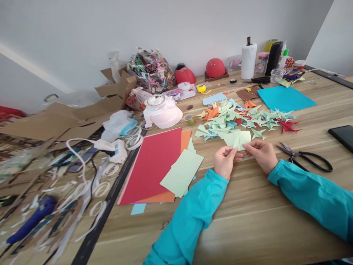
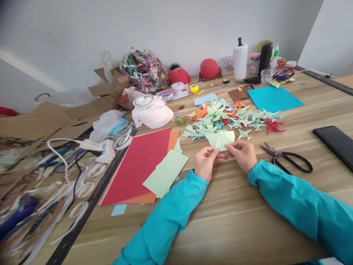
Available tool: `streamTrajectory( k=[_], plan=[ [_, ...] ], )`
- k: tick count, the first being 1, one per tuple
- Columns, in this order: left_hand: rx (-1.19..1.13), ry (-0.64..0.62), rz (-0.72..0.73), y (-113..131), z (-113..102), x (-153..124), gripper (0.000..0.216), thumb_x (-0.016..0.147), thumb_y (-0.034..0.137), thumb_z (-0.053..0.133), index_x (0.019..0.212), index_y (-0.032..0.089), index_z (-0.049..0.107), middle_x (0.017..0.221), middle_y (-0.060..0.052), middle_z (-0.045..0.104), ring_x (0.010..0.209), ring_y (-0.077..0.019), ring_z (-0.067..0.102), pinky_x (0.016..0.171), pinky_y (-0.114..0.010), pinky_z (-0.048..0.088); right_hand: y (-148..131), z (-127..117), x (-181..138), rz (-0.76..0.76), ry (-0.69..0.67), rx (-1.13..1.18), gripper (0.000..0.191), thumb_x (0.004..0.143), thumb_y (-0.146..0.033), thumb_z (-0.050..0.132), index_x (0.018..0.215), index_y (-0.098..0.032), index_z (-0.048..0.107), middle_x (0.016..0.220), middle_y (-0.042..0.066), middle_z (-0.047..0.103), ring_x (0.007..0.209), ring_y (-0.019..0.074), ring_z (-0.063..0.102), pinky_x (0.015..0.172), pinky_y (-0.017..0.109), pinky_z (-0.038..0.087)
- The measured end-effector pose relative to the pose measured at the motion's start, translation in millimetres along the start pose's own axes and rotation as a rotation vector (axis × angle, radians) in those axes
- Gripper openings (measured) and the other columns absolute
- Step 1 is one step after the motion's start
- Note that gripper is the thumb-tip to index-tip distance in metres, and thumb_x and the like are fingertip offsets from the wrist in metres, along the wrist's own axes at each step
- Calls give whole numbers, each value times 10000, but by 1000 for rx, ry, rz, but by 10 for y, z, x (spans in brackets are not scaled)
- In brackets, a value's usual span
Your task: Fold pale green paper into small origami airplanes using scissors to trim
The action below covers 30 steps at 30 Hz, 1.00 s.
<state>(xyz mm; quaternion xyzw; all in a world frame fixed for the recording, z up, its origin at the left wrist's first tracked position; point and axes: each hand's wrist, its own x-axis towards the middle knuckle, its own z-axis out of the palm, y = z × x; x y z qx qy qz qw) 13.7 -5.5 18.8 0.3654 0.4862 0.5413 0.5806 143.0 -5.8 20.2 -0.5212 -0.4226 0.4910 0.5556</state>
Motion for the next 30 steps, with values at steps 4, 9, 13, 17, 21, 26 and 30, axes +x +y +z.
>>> streamTrajectory(
  k=[4,9,13,17,21,26,30],
  plan=[
    [-19,-16,-22,10,11,-8,355,568,394,764,674,139,540,533,-9,629,571,-196,668,531,-285,543,-12,-9,-5,4,8,13,367,531,-488,784,627,-178,615,546,27,660,506,153,605,518,280,515],
    [-31,-65,-55,23,-11,20,355,566,394,766,702,141,557,586,22,602,530,-144,634,464,-244,526,-25,-10,0,24,35,52,386,494,-475,806,626,-178,599,528,23,654,506,160,613,496,276,514],
    [3,-52,-50,24,-22,30,353,571,392,764,707,127,575,580,4,612,491,-125,610,445,-232,518,-25,-4,3,12,36,27,404,494,-505,794,618,-185,580,523,24,649,496,165,610,489,287,519],
    [37,1,-13,21,-12,12,333,579,381,759,684,127,571,497,-1,608,487,-150,626,470,-244,527,-22,-2,3,0,45,5,429,481,-513,798,623,-206,534,511,18,644,481,174,609,480,302,526],
    [58,25,7,20,0,-7,310,590,370,751,666,133,568,489,-6,618,487,-161,634,465,-251,528,-22,-4,9,-15,46,11,449,472,-517,800,651,-222,514,499,8,638,460,178,603,478,317,526],
    [36,26,-8,24,-6,-5,333,566,365,766,683,127,564,512,-21,633,532,-186,659,480,-259,532,-35,-2,7,-48,9,16,429,503,-527,780,692,-214,556,508,-14,618,483,164,596,482,300,509],
    [29,20,-1,41,-10,-2,339,562,369,768,673,123,564,519,-24,634,538,-188,660,493,-266,541,-34,-1,4,-20,-30,55,427,510,-469,799,771,-203,591,540,-16,631,525,157,606,528,290,512]
  ],
)
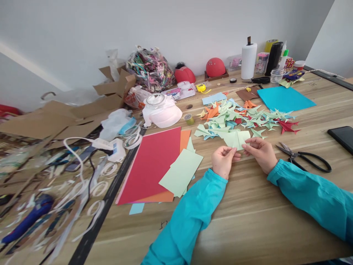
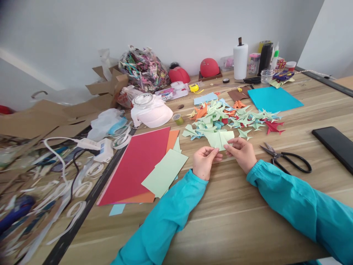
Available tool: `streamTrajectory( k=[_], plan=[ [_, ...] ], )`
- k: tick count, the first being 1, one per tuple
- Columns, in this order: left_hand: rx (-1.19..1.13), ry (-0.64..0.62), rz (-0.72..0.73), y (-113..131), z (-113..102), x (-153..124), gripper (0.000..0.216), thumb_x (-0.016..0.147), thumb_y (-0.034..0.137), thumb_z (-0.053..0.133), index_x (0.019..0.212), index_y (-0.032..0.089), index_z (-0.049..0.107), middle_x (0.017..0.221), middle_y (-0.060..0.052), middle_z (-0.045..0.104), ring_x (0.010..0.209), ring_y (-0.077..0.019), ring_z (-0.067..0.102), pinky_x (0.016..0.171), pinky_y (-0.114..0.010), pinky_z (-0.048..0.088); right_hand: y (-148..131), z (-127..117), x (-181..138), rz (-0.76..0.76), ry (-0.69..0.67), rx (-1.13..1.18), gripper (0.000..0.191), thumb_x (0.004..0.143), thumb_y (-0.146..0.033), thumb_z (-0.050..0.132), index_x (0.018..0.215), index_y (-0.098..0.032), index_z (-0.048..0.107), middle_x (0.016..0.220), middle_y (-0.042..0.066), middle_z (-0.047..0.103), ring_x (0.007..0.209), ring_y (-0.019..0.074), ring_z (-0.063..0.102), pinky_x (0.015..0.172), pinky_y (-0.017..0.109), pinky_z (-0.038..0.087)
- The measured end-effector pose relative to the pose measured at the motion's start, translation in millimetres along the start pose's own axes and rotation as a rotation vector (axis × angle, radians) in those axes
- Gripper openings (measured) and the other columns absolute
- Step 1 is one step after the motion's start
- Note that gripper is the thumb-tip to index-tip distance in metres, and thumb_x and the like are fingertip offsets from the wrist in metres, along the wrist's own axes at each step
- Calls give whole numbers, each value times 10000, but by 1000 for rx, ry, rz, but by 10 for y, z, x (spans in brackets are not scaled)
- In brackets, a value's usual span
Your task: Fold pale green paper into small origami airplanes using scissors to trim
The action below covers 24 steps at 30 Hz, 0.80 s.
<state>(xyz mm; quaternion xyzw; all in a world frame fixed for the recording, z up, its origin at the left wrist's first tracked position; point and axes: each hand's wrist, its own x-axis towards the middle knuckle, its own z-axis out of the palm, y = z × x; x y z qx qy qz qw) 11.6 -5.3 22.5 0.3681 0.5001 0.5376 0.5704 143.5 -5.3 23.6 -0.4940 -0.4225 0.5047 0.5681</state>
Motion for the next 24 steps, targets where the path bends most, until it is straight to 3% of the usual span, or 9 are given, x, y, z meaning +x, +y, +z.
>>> streamTrajectory(
  k=[12,18,24],
  plan=[
    [-1,-17,-5,-33,-15,28,330,561,383,764,667,141,567,528,10,614,538,-166,643,487,-267,535,19,-14,5,-4,71,-44,398,495,-498,794,655,-184,608,541,10,644,514,157,607,531,289,506],
    [16,46,5,-6,21,10,299,565,342,760,636,126,565,486,-10,611,459,-148,614,484,-261,519,45,-16,5,22,66,-29,386,508,-474,799,673,-182,608,533,14,645,498,156,603,508,285,509],
    [-65,94,27,21,33,-2,451,515,297,795,705,181,404,520,62,565,454,-151,619,414,-227,488,44,-15,6,8,65,-18,392,504,-442,813,683,-197,565,531,6,645,493,163,606,491,287,509]
  ],
)
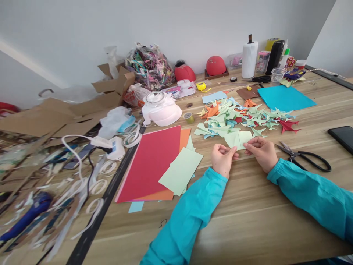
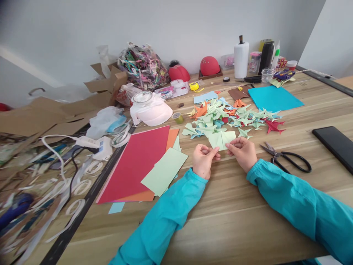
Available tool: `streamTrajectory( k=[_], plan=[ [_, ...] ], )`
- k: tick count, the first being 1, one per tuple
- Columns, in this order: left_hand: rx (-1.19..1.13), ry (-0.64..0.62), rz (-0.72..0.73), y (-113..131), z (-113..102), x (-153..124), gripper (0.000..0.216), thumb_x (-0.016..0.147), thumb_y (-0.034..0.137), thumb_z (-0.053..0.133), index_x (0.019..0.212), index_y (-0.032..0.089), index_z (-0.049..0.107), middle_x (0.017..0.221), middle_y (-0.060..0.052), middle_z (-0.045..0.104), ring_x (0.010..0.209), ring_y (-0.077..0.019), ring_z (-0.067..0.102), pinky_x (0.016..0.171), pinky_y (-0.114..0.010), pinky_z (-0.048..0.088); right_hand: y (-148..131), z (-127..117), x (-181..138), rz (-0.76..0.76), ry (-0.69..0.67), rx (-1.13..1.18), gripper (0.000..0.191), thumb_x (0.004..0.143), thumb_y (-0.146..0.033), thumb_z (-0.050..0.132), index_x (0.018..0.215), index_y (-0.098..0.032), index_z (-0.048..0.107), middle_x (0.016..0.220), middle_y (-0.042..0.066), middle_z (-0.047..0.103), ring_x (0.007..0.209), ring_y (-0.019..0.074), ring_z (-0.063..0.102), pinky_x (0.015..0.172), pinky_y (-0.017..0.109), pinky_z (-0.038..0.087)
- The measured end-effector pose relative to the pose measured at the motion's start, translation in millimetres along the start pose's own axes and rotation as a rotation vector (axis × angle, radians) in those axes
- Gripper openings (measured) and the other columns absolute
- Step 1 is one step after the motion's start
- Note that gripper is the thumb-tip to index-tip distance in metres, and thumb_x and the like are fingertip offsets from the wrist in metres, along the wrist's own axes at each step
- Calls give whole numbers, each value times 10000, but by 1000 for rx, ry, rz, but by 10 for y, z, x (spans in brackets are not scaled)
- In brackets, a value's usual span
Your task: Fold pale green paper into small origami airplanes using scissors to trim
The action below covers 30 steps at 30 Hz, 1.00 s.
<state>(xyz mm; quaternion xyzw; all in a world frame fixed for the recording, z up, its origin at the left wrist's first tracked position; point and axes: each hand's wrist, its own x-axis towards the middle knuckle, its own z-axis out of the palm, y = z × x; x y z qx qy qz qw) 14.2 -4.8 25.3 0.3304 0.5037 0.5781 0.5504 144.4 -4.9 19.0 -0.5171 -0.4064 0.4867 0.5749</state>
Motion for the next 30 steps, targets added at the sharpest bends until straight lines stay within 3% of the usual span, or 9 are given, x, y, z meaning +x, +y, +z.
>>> streamTrajectory(
  k=[5,11,21,26,30],
  plan=[
    [-60,-18,-55,17,0,3,530,483,292,823,768,186,389,547,67,573,476,-161,631,409,-219,484,-12,-7,0,-31,-8,-5,406,506,-463,805,686,-196,558,528,0,639,487,155,601,493,281,505],
    [-153,-172,-136,3,-13,22,518,472,260,834,894,121,568,882,-88,704,699,-176,670,524,-229,522,-34,9,-33,-49,-62,-12,447,495,-486,804,692,-184,541,523,-3,631,493,146,604,505,269,509],
    [-113,-174,-53,-13,-39,41,458,490,258,825,877,120,625,811,-71,717,676,-169,653,506,-219,486,-73,38,-31,4,-82,64,657,468,-451,824,959,-207,462,583,-36,641,477,130,568,485,267,477],
    [-62,-216,-18,-17,-40,30,443,487,262,828,855,118,628,785,-64,712,645,-167,642,476,-224,475,-50,17,-11,69,-156,9,431,486,-485,797,706,-151,634,563,-16,597,451,80,445,433,237,382],
    [-38,-222,-32,-32,-47,37,462,470,285,835,847,114,632,765,-68,711,637,-171,642,481,-228,470,4,-11,-10,23,-124,-45,373,515,-474,789,673,-158,669,569,-7,599,464,81,422,433,237,365]
  ],
)
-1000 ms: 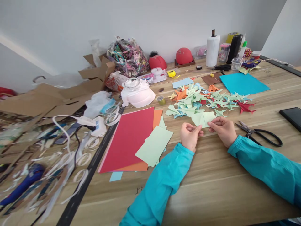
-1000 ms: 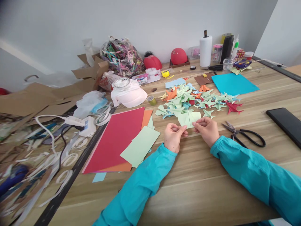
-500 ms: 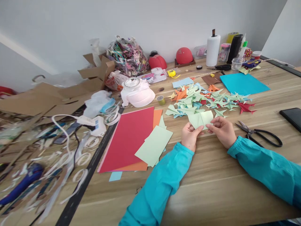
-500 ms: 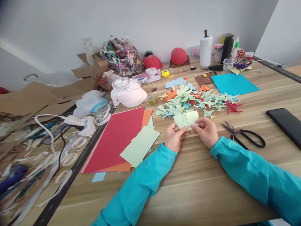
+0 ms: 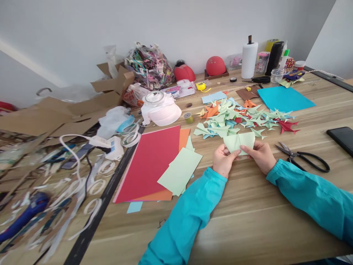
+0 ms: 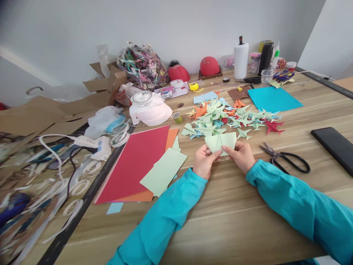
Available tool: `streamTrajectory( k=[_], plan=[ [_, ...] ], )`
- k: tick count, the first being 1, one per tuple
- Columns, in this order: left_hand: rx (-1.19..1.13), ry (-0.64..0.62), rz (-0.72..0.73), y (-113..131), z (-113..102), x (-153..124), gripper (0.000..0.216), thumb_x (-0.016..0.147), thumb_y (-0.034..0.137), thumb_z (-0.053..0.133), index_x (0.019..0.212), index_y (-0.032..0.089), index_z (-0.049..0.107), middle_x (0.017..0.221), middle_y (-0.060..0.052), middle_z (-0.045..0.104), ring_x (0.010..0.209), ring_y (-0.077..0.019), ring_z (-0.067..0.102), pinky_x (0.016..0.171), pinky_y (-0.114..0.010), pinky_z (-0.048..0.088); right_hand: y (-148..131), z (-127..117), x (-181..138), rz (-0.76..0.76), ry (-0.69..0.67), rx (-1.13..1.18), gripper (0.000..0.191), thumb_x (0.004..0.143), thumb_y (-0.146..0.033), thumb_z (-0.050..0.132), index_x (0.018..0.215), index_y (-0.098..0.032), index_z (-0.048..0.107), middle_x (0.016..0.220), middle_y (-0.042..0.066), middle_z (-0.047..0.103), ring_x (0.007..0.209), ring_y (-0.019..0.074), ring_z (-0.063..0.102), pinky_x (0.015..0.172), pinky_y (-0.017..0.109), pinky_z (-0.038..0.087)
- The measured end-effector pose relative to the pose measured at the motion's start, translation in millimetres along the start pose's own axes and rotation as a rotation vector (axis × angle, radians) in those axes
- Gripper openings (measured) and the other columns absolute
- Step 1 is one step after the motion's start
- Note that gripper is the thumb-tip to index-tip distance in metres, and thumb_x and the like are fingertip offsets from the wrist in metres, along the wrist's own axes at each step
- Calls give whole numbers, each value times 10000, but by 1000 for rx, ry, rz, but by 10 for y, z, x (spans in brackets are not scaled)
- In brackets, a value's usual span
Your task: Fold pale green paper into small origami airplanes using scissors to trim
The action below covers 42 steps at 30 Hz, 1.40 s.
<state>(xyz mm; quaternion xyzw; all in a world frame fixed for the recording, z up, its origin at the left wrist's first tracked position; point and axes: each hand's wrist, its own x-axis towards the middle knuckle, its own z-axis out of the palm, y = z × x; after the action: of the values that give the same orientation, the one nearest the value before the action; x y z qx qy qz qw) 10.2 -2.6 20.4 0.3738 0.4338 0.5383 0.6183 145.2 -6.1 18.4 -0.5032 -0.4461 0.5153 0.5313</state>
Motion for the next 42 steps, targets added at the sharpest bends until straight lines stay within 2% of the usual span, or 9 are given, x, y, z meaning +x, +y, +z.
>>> streamTrajectory(
  k=[8,16,25,35,42],
  plan=[
    [-54,-35,-74,14,9,-8,465,461,288,839,836,118,624,780,-61,707,640,-156,645,497,-220,500,13,-5,-9,-43,23,-23,353,531,-474,778,645,-160,665,553,-3,589,470,90,423,425,238,368],
    [-34,-74,-138,21,3,0,439,463,305,842,779,96,620,618,-32,669,475,-109,602,442,-200,500,24,2,6,-32,23,14,316,537,-427,787,647,-157,667,545,-12,584,467,84,427,422,229,372],
    [-57,-95,-158,19,-8,-3,453,453,307,850,787,87,635,669,-54,683,508,-126,624,472,-220,527,-16,8,6,4,57,26,381,492,-441,804,702,-144,692,599,8,627,487,95,454,410,230,381],
    [-17,-91,-139,-3,-6,-2,431,477,327,838,774,91,633,645,-57,675,481,-127,611,456,-233,518,24,-10,11,-27,38,-20,405,520,-509,772,662,-144,667,558,3,594,462,92,429,407,242,366],
    [-3,-113,-143,6,-8,-6,449,451,300,848,790,90,640,661,-63,683,525,-141,629,513,-261,542,-2,-2,4,-8,50,-10,382,508,-471,791,665,-146,670,557,-3,596,463,86,421,411,236,357]
  ],
)
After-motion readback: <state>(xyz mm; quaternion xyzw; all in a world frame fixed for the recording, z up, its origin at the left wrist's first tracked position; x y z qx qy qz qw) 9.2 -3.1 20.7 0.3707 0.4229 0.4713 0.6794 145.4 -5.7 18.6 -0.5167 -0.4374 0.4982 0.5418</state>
